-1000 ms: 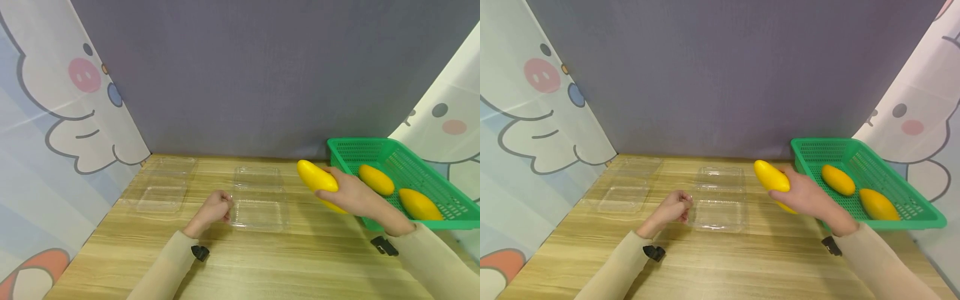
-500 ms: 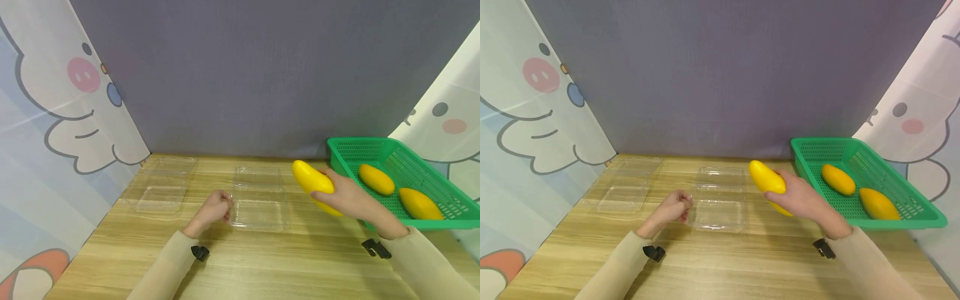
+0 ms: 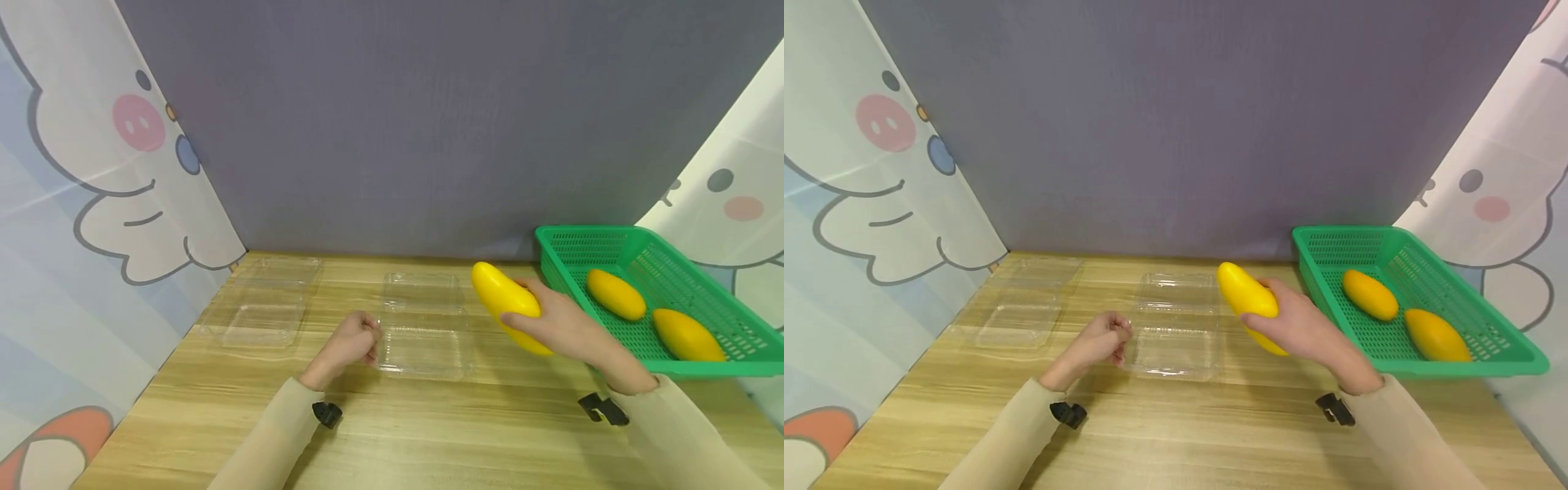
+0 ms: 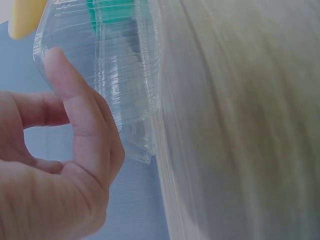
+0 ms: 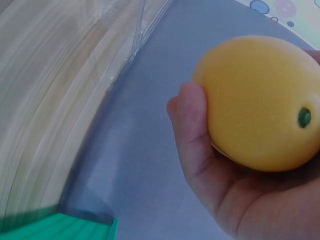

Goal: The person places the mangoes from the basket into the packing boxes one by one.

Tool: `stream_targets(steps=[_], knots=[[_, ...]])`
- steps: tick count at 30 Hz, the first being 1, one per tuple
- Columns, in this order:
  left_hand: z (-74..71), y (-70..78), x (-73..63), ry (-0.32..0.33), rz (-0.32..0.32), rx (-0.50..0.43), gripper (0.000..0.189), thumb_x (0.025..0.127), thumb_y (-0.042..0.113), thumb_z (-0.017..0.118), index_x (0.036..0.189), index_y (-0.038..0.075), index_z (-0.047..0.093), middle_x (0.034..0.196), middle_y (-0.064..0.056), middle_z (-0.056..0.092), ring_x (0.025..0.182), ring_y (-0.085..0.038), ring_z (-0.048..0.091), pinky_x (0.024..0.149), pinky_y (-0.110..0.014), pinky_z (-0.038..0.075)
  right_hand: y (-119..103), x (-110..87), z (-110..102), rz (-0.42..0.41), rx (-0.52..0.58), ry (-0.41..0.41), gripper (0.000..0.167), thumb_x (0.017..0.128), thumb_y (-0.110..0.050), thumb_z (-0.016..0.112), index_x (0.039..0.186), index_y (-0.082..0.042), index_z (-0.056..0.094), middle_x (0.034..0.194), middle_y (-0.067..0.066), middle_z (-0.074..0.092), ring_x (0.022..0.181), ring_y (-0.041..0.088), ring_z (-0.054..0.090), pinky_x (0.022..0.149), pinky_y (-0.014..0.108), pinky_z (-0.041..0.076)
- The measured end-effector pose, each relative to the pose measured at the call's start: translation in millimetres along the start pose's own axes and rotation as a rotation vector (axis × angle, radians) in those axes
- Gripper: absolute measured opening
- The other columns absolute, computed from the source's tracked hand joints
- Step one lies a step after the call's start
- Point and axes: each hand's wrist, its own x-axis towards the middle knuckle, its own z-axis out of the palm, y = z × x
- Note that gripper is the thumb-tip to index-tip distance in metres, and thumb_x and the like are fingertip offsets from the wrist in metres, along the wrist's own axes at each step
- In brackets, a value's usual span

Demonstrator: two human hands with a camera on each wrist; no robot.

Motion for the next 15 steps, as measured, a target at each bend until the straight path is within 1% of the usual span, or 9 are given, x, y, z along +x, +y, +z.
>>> stream_targets(steps=[8,15], knots=[[0.6,-0.6,-0.3,0.013,-0.003,0.007,0.012,0.099,0.004,0.054,0.106,-0.006,0.053,0.075,-0.016,0.057,0.057,-0.02,0.055,0.052,-0.032,0.056,-5.4,2.2,8.3,-0.036,0.058,0.011,0.068,0.095,-0.038,0.067,0.147,-0.002,0.042,0.1,0.009,0.061,0.075,0.021,0.055,0.063,0.035,0.048],[0.6,0.7,-0.1,0.011,-0.01,0.009,0.014,0.099,0.004,0.054,0.108,-0.007,0.054,0.074,-0.016,0.057,0.056,-0.019,0.056,0.053,-0.032,0.058,-9.1,4.8,12.9,-0.044,0.094,0.015,0.067,0.095,-0.038,0.067,0.146,-0.002,0.043,0.1,0.009,0.062,0.076,0.021,0.056,0.064,0.035,0.048]])
